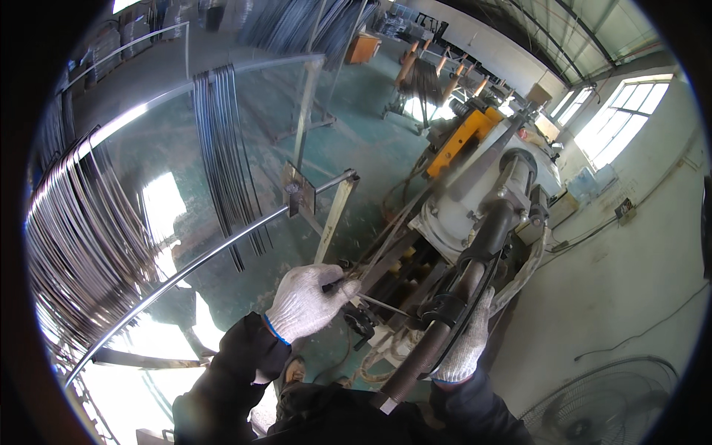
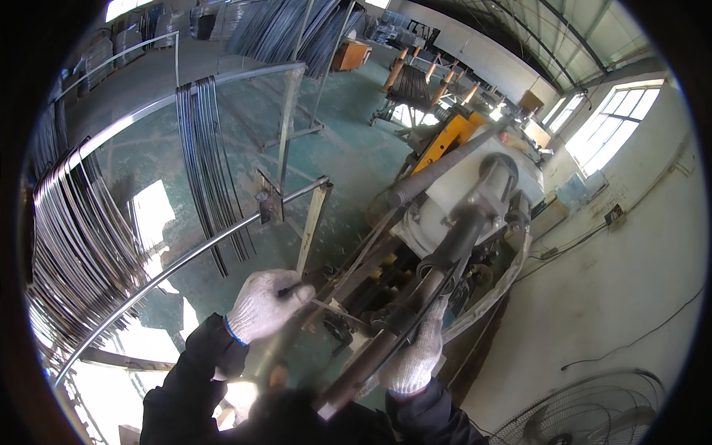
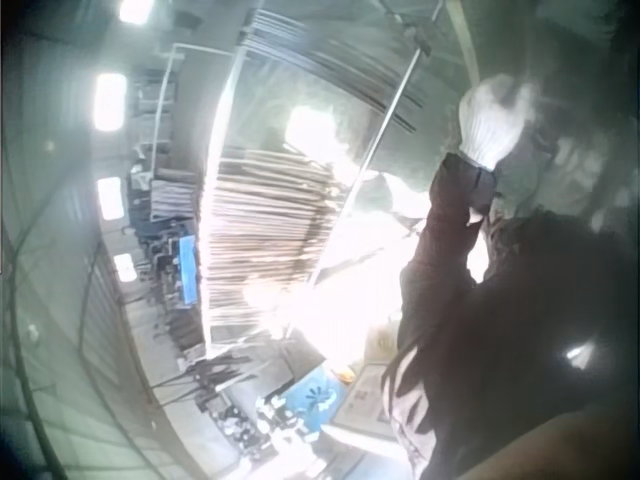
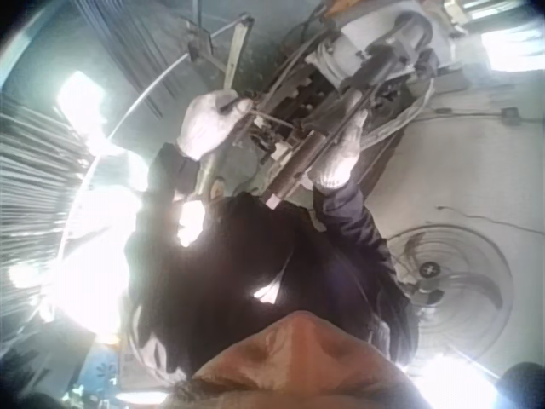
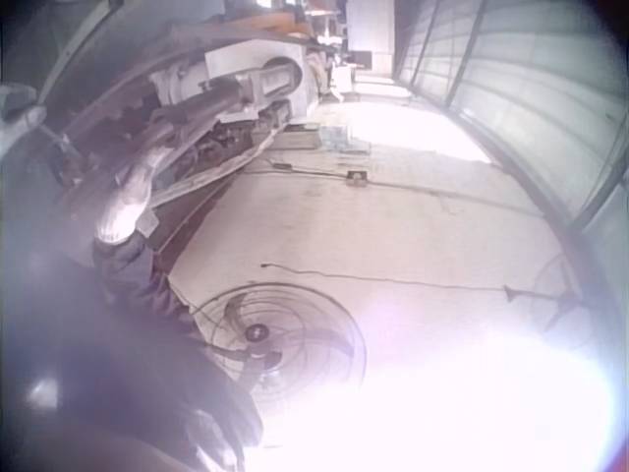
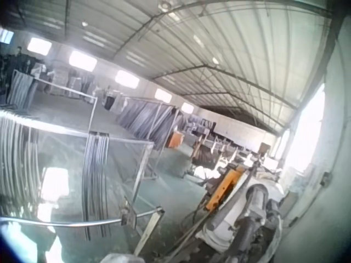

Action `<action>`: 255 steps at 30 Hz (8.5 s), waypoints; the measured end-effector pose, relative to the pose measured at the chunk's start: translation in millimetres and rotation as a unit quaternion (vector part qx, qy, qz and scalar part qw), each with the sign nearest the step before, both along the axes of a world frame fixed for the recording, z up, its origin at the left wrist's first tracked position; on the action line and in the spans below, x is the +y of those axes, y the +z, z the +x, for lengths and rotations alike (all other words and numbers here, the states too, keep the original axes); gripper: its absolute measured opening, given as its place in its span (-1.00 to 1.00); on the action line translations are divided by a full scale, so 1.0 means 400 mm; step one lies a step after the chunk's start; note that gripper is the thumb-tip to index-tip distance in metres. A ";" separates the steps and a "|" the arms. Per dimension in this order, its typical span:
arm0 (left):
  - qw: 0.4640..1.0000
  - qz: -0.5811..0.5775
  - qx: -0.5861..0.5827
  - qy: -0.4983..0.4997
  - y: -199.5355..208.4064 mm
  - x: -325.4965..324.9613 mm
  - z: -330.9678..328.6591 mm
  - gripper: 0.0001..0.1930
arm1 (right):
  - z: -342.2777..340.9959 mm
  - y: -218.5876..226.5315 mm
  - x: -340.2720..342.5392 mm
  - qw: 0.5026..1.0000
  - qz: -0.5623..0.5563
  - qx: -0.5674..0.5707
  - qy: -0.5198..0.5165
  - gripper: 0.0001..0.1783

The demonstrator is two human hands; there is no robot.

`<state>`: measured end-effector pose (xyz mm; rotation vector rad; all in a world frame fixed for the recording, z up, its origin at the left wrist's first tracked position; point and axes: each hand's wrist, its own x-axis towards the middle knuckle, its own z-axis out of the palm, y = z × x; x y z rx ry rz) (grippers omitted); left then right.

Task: The person measures and bends metal rods using a manual bending jig, then operates a hydraulic bending machine to form curved rods. They repeatedly load rods into the machine, adjust clamps, and stack finished pieces.

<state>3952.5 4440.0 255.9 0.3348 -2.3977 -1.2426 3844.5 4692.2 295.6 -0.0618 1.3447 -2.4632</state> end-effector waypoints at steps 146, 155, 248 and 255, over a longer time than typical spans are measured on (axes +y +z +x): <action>0.470 0.859 0.195 -0.051 -0.046 0.073 -0.215 -0.58 | -0.072 0.139 0.030 0.987 -0.075 -0.072 0.123 -0.17; 0.477 0.849 0.224 -0.022 -0.022 0.100 -0.219 -0.61 | -0.181 0.032 0.009 0.994 -0.013 -0.066 0.081 -0.44; 0.964 0.148 -0.061 0.210 -0.268 1.051 0.794 -0.75 | 0.018 -0.944 0.122 0.789 0.173 0.572 0.144 -0.48; 0.843 0.242 -0.169 0.449 -0.398 1.257 1.288 -0.55 | 0.623 -0.967 0.256 0.539 0.329 0.601 0.490 -0.46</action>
